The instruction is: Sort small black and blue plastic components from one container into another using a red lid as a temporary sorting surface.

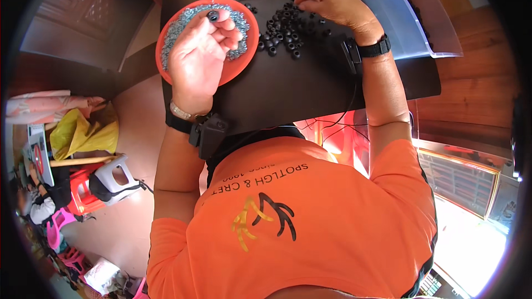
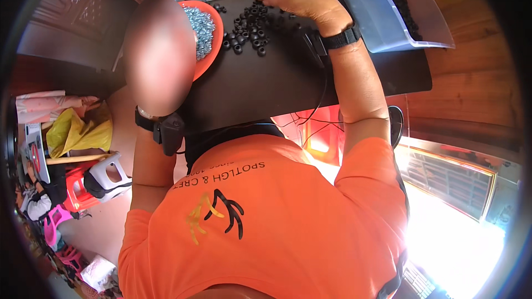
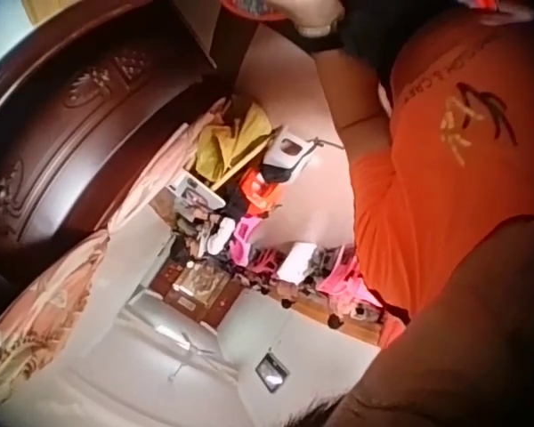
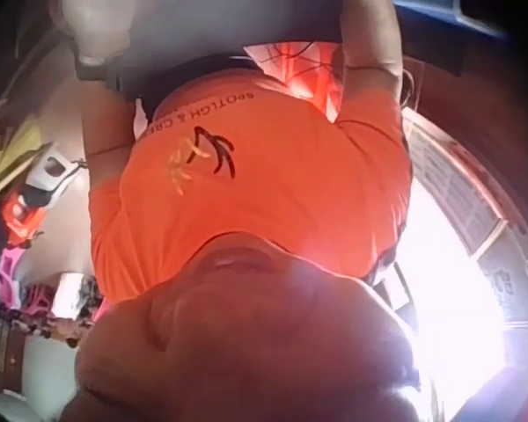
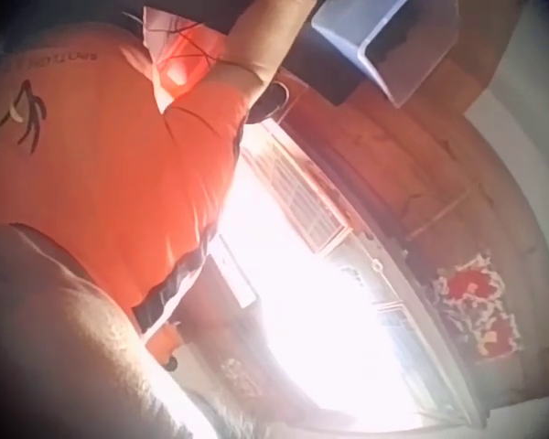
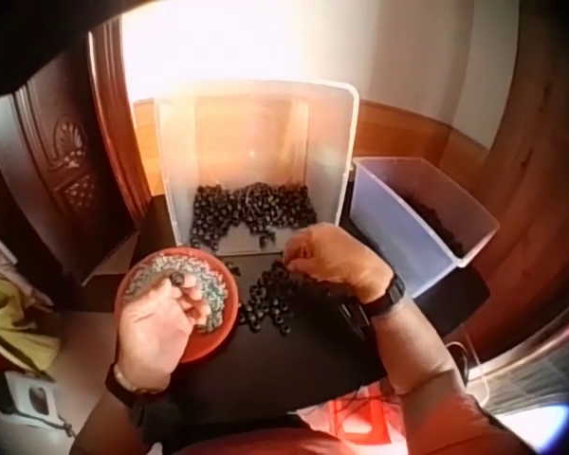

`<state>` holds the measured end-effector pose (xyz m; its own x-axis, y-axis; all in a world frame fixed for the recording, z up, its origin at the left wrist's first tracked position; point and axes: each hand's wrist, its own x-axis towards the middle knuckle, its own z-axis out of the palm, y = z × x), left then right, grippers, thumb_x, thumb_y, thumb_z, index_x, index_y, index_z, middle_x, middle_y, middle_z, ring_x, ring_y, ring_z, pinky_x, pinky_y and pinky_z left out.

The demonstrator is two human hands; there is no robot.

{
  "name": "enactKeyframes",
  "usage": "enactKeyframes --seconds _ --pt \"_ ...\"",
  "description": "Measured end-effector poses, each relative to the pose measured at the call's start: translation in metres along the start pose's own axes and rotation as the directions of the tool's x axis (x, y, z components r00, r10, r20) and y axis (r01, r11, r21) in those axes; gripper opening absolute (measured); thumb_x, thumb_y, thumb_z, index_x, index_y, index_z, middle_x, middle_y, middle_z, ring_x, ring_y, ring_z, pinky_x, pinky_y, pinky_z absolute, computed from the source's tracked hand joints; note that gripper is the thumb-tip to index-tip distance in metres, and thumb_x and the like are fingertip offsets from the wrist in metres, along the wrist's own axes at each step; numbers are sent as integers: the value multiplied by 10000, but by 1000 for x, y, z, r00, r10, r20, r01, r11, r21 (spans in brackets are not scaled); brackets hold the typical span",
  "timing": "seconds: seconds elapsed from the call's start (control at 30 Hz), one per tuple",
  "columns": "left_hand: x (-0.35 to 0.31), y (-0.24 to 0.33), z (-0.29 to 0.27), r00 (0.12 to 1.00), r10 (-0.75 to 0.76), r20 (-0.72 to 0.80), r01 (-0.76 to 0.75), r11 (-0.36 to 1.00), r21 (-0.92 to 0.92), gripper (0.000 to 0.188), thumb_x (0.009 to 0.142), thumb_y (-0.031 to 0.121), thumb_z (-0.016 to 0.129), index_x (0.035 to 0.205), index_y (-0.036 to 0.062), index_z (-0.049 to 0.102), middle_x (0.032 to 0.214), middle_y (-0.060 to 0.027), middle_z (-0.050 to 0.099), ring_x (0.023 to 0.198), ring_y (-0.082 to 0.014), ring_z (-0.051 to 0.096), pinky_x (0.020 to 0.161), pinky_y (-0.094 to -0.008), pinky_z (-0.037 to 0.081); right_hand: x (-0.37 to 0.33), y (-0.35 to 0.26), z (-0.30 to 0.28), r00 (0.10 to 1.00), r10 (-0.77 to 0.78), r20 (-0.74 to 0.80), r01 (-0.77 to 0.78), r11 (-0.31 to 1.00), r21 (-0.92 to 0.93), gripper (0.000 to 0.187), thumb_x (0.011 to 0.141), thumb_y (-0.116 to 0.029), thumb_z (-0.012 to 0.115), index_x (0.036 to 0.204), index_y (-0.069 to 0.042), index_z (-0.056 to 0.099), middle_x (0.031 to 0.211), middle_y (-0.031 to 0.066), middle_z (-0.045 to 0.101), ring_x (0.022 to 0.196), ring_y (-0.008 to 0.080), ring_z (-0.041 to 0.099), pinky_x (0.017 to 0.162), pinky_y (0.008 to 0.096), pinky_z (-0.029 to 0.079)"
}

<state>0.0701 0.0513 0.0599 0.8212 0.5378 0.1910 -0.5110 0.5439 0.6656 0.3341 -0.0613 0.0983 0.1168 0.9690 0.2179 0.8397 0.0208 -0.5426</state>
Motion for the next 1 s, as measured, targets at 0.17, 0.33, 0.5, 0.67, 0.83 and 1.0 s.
enactKeyframes --seconds 0.17,0.33,0.5,0.67,0.83,1.0 --pt "1 -2 -1 999 -34 25 33 999 23 239 964 195 428 1026 14 571 1001 -94 576 889 -246 571 783 -343 430 -2 -3 -9 971 85 224 -78 996 -41 196 739 -118 694 893 -5 651 731 71 630 692 173 607 640 287 472" --pt "2 -3 0 998 -58 30 58 998 14 251 955 206 433 1021 7 571 1001 -90 573 887 -251 568 777 -341 425 -2 23 10 978 47 202 -9 983 -183 210 714 -94 676 897 5 648 737 89 629 724 194 615 666 308 479" --pt "1 -2 1 999 -49 11 49 999 6 251 953 211 438 1019 7 569 1001 -91 570 884 -251 568 779 -340 425 2 31 11 980 37 196 -11 991 -135 201 729 -87 654 910 1 647 768 100 635 760 210 617 687 316 480" --pt "2 -2 1 998 -63 12 63 998 4 248 951 209 440 1015 6 566 997 -94 567 883 -251 568 779 -341 425 2 31 12 986 60 156 -27 978 -208 208 726 -94 646 917 -11 652 812 105 650 785 233 625 701 325 487" --pt "1 -1 1 998 -61 18 61 998 -2 247 953 204 436 1009 0 564 1000 -97 561 875 -247 562 775 -341 427 5 26 12 993 21 119 15 957 -290 211 696 -113 643 897 -61 680 809 107 667 810 297 641 709 387 497" --pt "1 -2 4 998 -60 13 60 998 -6 244 954 201 436 1009 2 567 1001 -95 560 866 -243 560 767 -341 430 4 28 19 989 -72 126 109 941 -320 185 690 -136 657 859 -65 681 800 100 671 811 304 642 711 396 499"
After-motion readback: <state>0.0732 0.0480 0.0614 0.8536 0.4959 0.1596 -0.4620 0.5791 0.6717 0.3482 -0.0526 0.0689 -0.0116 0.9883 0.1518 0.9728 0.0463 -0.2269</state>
